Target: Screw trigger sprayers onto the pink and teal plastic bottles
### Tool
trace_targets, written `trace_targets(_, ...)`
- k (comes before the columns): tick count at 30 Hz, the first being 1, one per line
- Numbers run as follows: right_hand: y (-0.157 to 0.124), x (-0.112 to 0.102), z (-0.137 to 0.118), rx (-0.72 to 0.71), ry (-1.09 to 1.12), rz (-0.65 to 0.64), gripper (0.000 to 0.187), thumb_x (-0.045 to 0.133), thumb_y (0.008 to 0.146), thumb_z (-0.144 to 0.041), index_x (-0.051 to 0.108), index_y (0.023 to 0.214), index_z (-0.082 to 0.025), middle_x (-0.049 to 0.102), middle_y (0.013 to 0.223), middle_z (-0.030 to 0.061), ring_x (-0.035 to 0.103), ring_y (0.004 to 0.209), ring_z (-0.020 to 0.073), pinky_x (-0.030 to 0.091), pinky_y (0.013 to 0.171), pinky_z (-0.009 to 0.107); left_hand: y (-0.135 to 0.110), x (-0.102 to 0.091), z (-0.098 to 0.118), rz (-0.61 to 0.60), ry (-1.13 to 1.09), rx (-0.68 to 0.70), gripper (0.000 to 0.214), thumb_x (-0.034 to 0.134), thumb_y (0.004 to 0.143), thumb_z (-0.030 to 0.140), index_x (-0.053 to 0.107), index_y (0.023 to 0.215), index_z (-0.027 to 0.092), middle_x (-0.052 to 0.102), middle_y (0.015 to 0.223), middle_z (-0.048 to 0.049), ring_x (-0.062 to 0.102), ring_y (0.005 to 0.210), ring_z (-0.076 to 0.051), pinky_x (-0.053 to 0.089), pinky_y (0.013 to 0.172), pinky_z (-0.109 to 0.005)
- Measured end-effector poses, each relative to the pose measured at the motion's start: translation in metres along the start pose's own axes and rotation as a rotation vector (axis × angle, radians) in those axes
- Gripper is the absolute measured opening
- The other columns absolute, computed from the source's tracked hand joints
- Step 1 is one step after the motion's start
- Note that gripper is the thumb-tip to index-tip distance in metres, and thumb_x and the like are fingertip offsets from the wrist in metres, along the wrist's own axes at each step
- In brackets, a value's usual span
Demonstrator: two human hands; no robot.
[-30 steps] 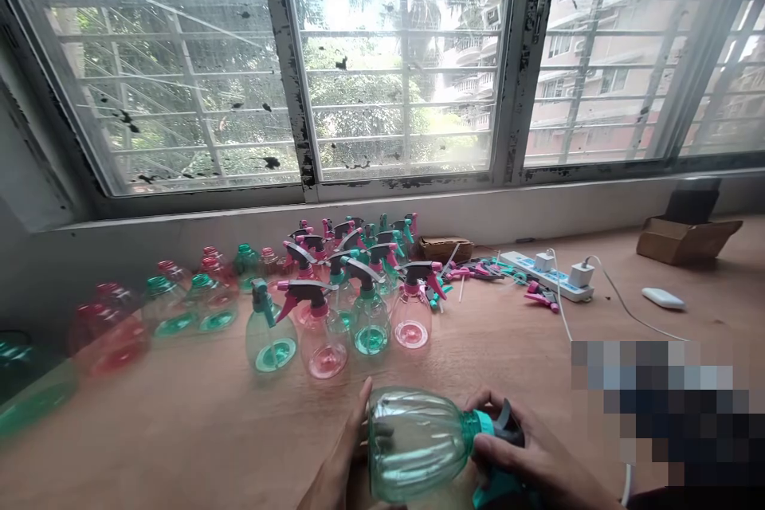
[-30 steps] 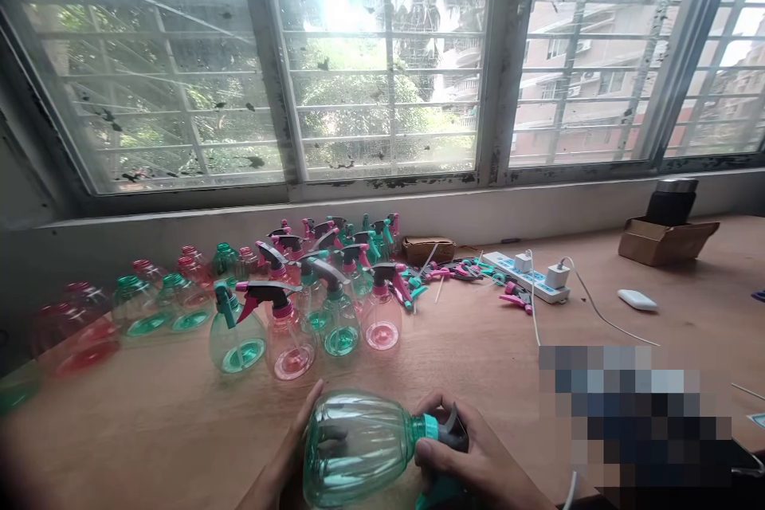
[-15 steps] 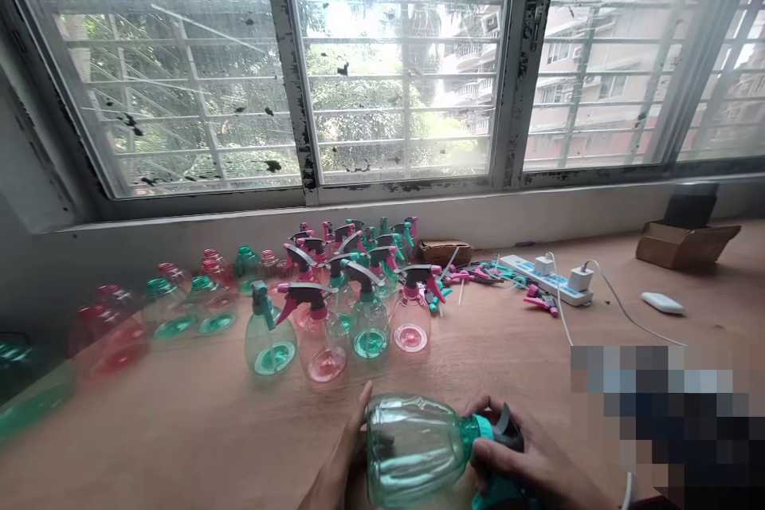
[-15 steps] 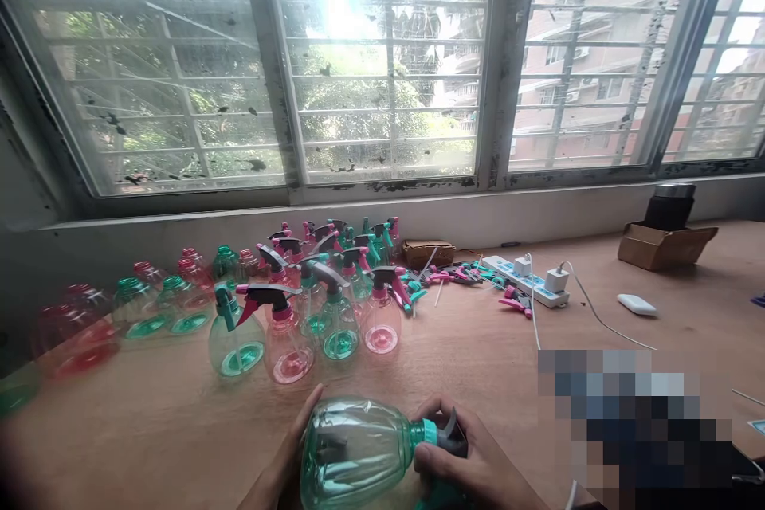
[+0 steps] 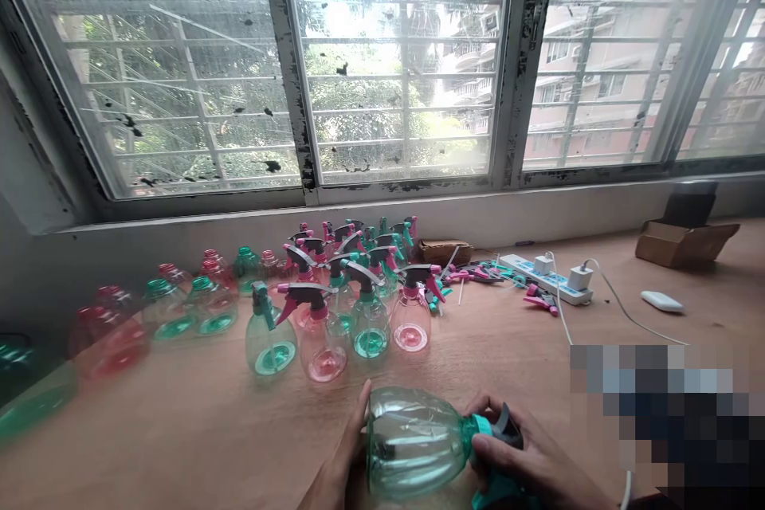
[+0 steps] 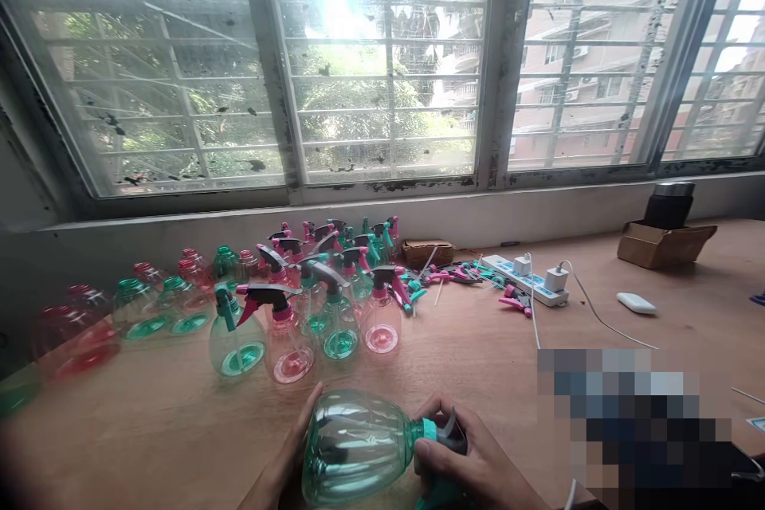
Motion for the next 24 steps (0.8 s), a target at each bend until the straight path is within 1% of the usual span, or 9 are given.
trace_targets(2,-0.001,0.000,0.000,0.006,0.013,0.003,0.041,0.084,0.077,-0.048,0.061,0.093,-0.018,0.072,0.068,-0.0027,0.066,0.060,0.0134,0.047,0.059,0.023,-0.001,-0.001,0.000,-0.006,-0.014,0.010,0.111,0.068,0.081,0.069,0.010,0.163,0.024,0.033,0.166,-0.0103,0.025,0.154,-0.039,0.017,0.127,-0.048)
trace_targets(3,-0.001,0.000,0.000,0.009,0.013,0.003,0.041,0.084,0.077,-0.048,0.061,0.093,-0.018,0.072,0.068,-0.0024,0.066,0.060,0.0135,0.047,0.059,0.023,-0.002,-0.001,-0.001,-0.016,-0.015,0.002,0.108,0.067,0.081,0.069,0.012,0.163,0.024,0.032,0.167,-0.0098,0.022,0.155,-0.039,0.015,0.127,-0.049)
trace_targets(5,-0.001,-0.002,0.001,0.007,0.007,0.006,0.041,0.084,0.077,-0.048,0.061,0.092,-0.018,0.072,0.068,-0.0021,0.066,0.061,0.0136,0.047,0.058,0.023,-0.001,-0.003,-0.004,-0.032,-0.009,-0.037,0.106,0.069,0.081,0.067,0.015,0.162,0.026,0.037,0.165,-0.0095,0.028,0.152,-0.039,0.018,0.126,-0.049)
trace_targets(7,-0.001,-0.003,0.001,0.000,0.000,0.015,0.042,0.084,0.077,-0.049,0.061,0.093,-0.017,0.072,0.067,-0.0020,0.066,0.060,0.0138,0.048,0.058,0.023,0.000,-0.003,-0.006,-0.046,-0.019,-0.065,0.109,0.074,0.079,0.063,0.012,0.162,0.028,0.049,0.156,-0.0102,0.044,0.144,-0.039,0.026,0.124,-0.050)
trace_targets(9,0.000,-0.005,0.002,-0.006,0.006,0.026,0.043,0.083,0.078,-0.049,0.060,0.096,-0.017,0.072,0.066,-0.0021,0.066,0.060,0.0139,0.048,0.058,0.023,0.002,-0.002,-0.008,-0.060,-0.061,-0.043,0.112,0.076,0.079,0.061,0.007,0.162,0.030,0.055,0.150,-0.0106,0.052,0.138,-0.037,0.031,0.121,-0.049)
trace_targets(12,0.001,-0.004,0.003,-0.009,0.019,0.027,0.043,0.084,0.077,-0.049,0.060,0.095,-0.017,0.072,0.065,-0.0022,0.066,0.059,0.0134,0.048,0.058,0.022,0.003,0.001,-0.012,-0.066,-0.121,0.010,0.112,0.075,0.081,0.059,0.003,0.162,0.031,0.046,0.158,-0.0116,0.041,0.146,-0.038,0.030,0.121,-0.051)
trace_targets(16,0.001,-0.001,0.002,0.004,0.028,-0.003,0.043,0.088,0.073,-0.046,0.061,0.090,-0.017,0.071,0.067,-0.0024,0.066,0.059,0.0130,0.047,0.056,0.021,0.000,0.004,-0.016,-0.034,-0.165,-0.034,0.122,0.075,0.073,0.071,0.007,0.163,0.024,0.037,0.164,-0.0145,0.028,0.153,-0.039,0.029,0.122,-0.048)
trace_targets(20,0.000,-0.001,0.001,0.017,0.009,0.017,0.044,0.087,0.073,-0.048,0.061,0.092,-0.018,0.071,0.068,-0.0028,0.067,0.060,0.0139,0.048,0.057,0.022,-0.001,0.002,-0.012,-0.021,-0.164,-0.099,0.119,0.078,0.071,0.069,0.015,0.162,0.024,0.044,0.158,-0.0158,0.046,0.142,-0.037,0.037,0.118,-0.044)
trace_targets(24,0.000,-0.002,-0.001,-0.026,-0.037,0.047,0.043,0.085,0.075,-0.049,0.062,0.094,-0.019,0.071,0.067,-0.0020,0.067,0.060,0.0158,0.049,0.058,0.024,0.000,0.000,-0.005,-0.016,-0.071,-0.016,0.113,0.079,0.077,0.058,0.010,0.162,0.030,0.062,0.137,-0.0112,0.060,0.126,-0.033,0.043,0.113,-0.043)
Point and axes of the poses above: each hand's wrist, its own y-axis towards the middle knuckle, its own x-axis out of the palm, z = x × y, the point moved 1 cm from there along y, towards the middle knuckle
